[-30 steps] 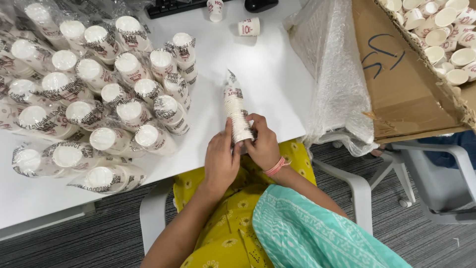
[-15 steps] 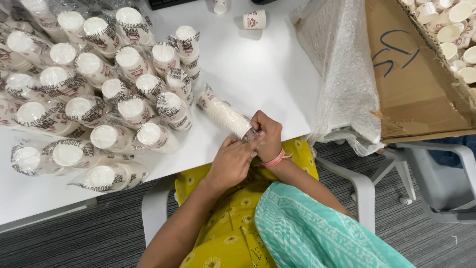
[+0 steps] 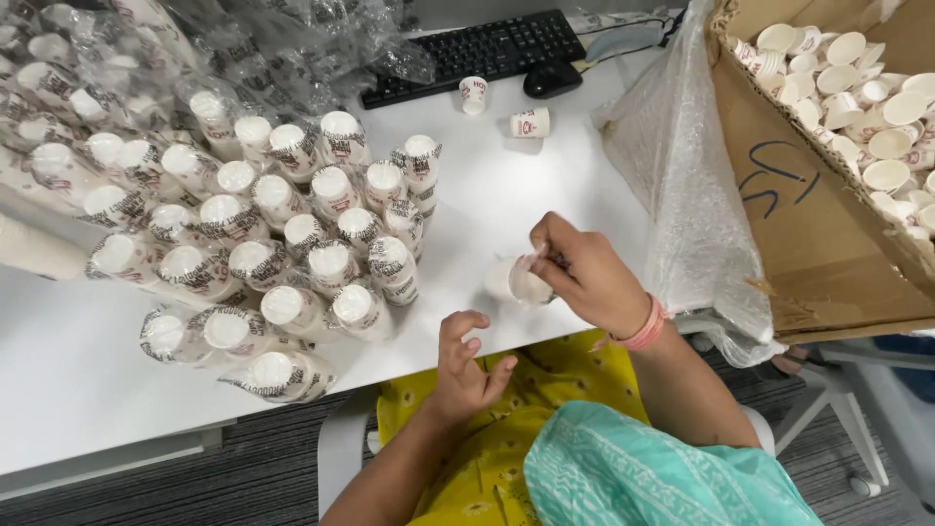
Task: The person places stacks of paper cups into plastic sleeves, gathers additional loose cups from a large cardboard box, and organizes them on a white tabletop.
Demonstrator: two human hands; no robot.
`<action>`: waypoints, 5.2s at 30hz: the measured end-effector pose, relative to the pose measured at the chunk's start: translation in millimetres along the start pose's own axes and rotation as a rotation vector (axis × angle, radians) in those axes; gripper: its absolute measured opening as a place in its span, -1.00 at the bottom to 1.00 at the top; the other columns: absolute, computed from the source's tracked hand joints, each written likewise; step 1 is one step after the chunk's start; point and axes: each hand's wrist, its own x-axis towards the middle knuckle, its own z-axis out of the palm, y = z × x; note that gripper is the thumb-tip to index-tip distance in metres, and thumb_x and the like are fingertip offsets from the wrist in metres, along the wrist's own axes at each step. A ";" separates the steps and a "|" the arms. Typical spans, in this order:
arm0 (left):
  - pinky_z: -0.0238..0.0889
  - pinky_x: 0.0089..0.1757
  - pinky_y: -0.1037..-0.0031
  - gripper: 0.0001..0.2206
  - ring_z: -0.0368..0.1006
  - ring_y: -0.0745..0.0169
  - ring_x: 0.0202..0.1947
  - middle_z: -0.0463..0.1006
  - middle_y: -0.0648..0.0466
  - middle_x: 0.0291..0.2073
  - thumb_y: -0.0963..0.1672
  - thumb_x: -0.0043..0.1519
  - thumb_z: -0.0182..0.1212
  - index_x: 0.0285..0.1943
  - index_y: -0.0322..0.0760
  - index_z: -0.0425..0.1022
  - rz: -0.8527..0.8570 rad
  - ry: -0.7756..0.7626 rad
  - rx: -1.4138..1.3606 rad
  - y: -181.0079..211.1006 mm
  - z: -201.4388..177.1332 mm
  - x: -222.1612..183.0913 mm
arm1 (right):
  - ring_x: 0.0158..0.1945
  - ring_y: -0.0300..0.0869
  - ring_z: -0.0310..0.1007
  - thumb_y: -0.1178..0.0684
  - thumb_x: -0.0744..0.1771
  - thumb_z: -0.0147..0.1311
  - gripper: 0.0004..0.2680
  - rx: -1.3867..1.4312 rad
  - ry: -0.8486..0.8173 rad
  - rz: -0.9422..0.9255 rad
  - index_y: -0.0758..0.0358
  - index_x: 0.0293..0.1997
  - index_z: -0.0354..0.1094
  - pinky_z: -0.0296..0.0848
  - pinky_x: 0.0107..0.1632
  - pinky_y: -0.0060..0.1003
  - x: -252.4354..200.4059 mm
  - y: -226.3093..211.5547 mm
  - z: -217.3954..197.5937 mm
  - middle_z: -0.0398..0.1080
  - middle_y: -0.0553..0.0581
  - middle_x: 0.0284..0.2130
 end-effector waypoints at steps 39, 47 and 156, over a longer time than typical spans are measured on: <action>0.12 0.20 -0.06 -0.12 0.30 -0.43 0.17 0.31 -0.35 0.21 -0.14 0.10 0.46 0.49 -0.40 -0.15 -0.262 -0.009 0.202 12.6 -12.6 38.3 | -0.25 -0.28 0.47 0.29 0.38 0.13 -0.88 0.775 0.019 0.002 0.30 -0.10 0.24 0.52 -0.16 -0.35 -26.9 -4.9 12.7 0.43 0.10 -0.25; 0.39 0.06 0.21 -0.36 0.50 -0.04 0.02 0.46 -0.21 0.03 -0.18 0.18 0.28 0.40 -0.49 0.02 -0.516 -0.035 -0.111 3.5 -11.5 21.4 | -0.12 -0.13 0.53 0.36 0.41 0.11 -0.88 0.902 0.059 -0.074 0.31 -0.07 0.25 0.54 -0.01 -0.22 -30.2 8.9 28.7 0.48 0.21 -0.22; 0.04 0.33 -0.01 -0.31 0.07 -0.41 0.43 0.11 -0.35 0.41 -0.15 0.24 0.28 0.50 -0.47 -0.02 -0.607 -0.202 0.183 -1.1 -12.7 43.4 | 0.20 0.34 0.20 -0.25 0.34 -0.01 -0.49 -1.123 0.415 0.555 0.00 0.43 -0.07 -0.10 0.07 0.79 228.9 223.5 63.6 0.28 0.20 0.16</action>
